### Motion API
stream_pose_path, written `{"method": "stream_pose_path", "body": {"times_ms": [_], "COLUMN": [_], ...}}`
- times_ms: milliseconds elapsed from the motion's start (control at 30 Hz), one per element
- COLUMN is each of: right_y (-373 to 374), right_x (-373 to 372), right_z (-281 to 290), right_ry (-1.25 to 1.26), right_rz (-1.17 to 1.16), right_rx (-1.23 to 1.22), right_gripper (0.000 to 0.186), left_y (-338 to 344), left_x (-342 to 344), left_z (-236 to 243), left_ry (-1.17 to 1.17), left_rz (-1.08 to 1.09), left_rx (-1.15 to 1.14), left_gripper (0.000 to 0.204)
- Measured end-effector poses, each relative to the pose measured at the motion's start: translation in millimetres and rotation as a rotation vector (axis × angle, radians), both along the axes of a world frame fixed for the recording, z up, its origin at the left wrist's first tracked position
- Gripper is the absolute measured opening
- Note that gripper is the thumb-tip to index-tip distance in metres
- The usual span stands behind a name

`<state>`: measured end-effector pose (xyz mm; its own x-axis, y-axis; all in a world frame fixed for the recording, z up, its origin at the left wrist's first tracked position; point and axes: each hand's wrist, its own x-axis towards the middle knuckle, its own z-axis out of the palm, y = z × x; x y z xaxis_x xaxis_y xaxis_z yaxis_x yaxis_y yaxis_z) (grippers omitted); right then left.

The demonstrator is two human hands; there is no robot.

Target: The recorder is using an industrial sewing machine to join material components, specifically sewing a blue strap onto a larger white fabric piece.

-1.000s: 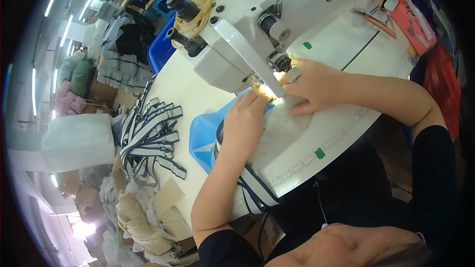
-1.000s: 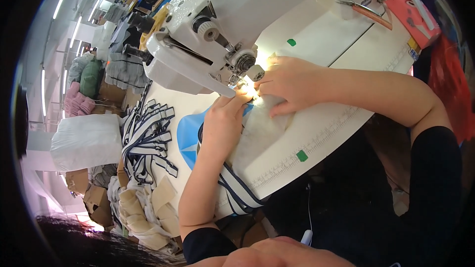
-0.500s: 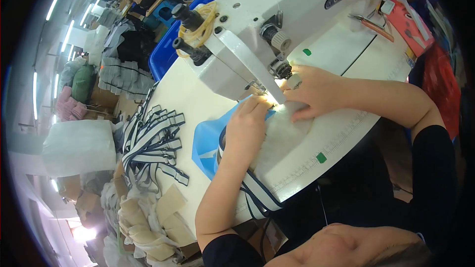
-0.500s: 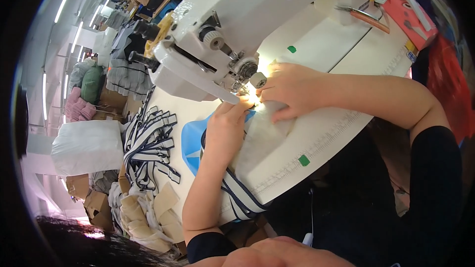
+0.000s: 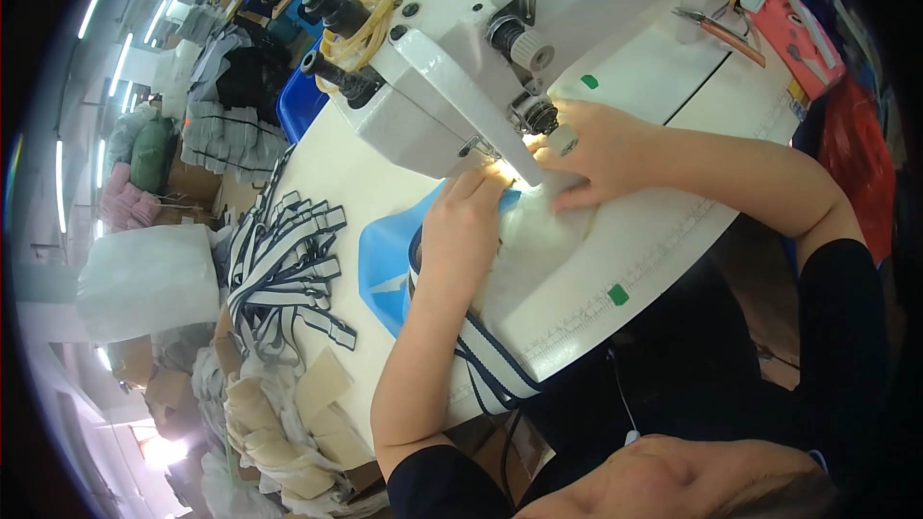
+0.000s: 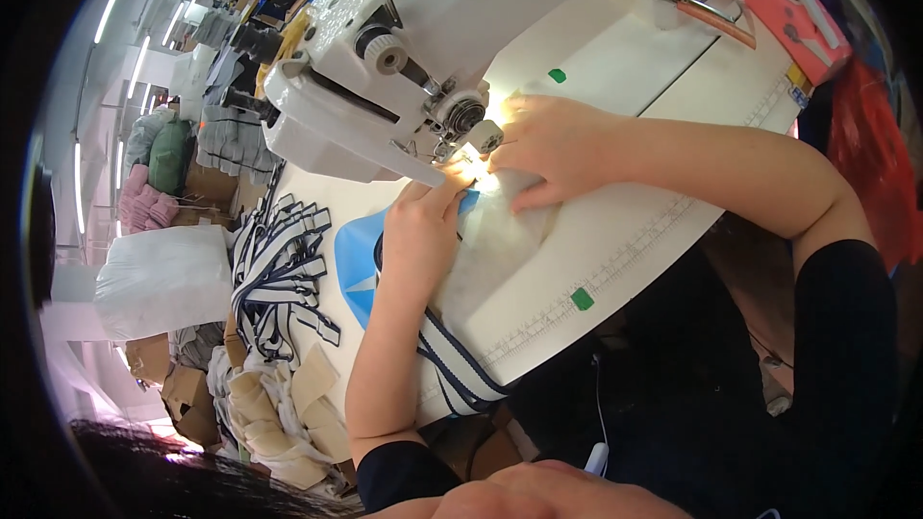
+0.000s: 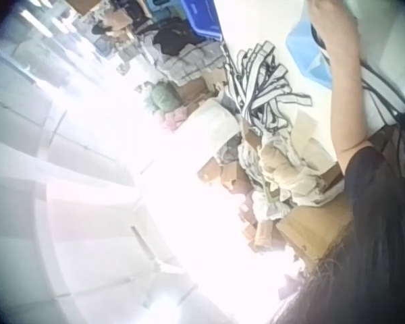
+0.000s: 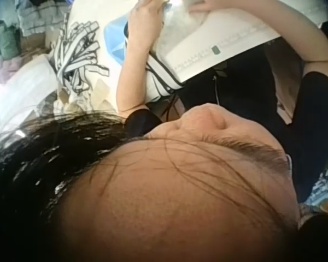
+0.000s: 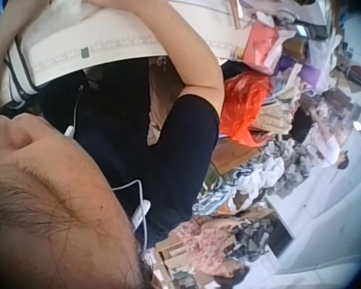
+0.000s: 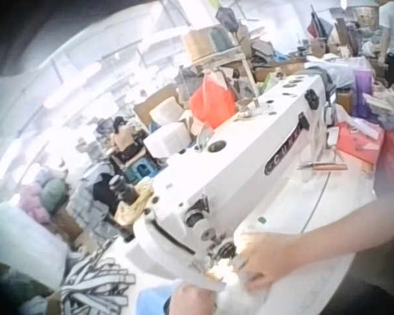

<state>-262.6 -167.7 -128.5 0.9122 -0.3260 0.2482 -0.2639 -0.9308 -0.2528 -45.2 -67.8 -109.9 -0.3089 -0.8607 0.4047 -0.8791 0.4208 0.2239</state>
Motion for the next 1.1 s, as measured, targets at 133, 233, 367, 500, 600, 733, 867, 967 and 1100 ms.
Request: {"method": "stream_pose_path", "body": {"times_ms": [133, 233, 367, 500, 600, 733, 867, 967, 1100], "right_y": [-1.3, 4.3, 4.0, 3.4, -0.2, -3.3, -0.5, 2.0, 6.6], "right_x": [4.0, 1.3, 0.8, -2.3, -1.7, 1.9, 3.1, 0.5, -1.9], "right_z": [2.5, 2.3, 4.5, 2.6, 0.6, 11.7, 12.7, 10.6, 4.7], "right_ry": [-0.001, -0.179, -0.14, -0.16, -0.201, 0.063, 0.079, 0.084, -0.21], "right_rz": [0.01, 0.009, 0.051, 0.051, 0.062, 0.004, -0.029, -0.034, 0.064], "right_rx": [0.045, -0.101, -0.074, -0.088, -0.092, -0.004, -0.051, -0.062, -0.09], "right_gripper": [0.054, 0.036, 0.034, 0.033, 0.033, 0.05, 0.05, 0.049, 0.029], "left_y": [1.5, 2.0, 5.2, 5.3, 4.2, 3.0, 1.1, 0.4, 3.5], "left_x": [2.3, 7.0, 8.1, 5.1, 3.9, 6.3, 9.0, 8.1, 3.8], "left_z": [-0.7, -3.1, -0.5, 3.6, 2.9, 1.1, -1.3, -2.4, 4.3], "left_ry": [0.018, -0.022, -0.043, -0.073, -0.065, -0.065, -0.079, -0.133, -0.175], "left_rz": [-0.002, -0.057, -0.061, -0.035, -0.037, 0.009, 0.033, 0.003, -0.032], "left_rx": [-0.019, -0.013, -0.006, 0.072, 0.038, 0.044, 0.05, -0.02, -0.126], "left_gripper": [0.026, 0.028, 0.029, 0.029, 0.028, 0.026, 0.026, 0.025, 0.022]}}
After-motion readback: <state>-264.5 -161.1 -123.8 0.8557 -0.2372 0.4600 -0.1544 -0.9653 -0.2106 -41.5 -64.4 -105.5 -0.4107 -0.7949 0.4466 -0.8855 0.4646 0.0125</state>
